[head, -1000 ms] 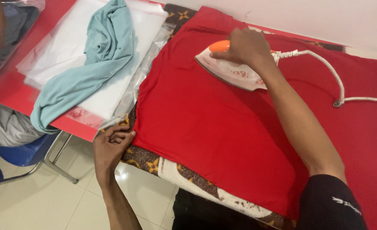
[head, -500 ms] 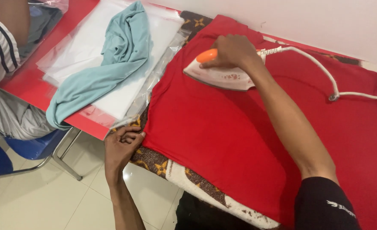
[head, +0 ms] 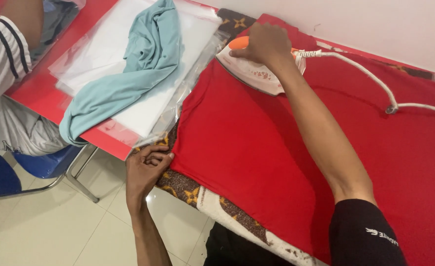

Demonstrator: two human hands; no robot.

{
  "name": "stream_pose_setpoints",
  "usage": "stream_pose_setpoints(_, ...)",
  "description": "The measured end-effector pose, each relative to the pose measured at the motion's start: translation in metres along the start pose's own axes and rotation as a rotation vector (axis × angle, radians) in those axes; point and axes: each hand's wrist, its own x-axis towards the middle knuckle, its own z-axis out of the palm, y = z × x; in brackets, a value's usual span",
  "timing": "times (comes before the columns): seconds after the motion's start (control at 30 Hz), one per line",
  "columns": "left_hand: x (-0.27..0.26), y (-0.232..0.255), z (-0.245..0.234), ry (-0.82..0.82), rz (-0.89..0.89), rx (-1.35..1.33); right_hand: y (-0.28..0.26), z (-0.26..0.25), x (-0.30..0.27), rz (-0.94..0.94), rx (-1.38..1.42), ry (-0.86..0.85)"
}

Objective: Ironing a red garment on an ironing board to remove wrinkles and then folding it.

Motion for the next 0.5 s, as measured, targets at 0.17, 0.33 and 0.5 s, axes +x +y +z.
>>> stream_pose_setpoints(0.17,-0.002,0.006,0.000,0.016,-0.017,0.015,-0.003,-0.025,-0.013,-0.100,0.012,-0.099)
stream_pose_setpoints(0.33,-0.001,0.003,0.000,0.005,-0.013,0.056,0.004,-0.002,0.003,0.003,-0.031,-0.048)
stream_pose_setpoints(0.5,-0.003,0.003,0.000,-0.003,-0.019,-0.038,0.012,-0.009,0.003,0.021,0.047,0.001)
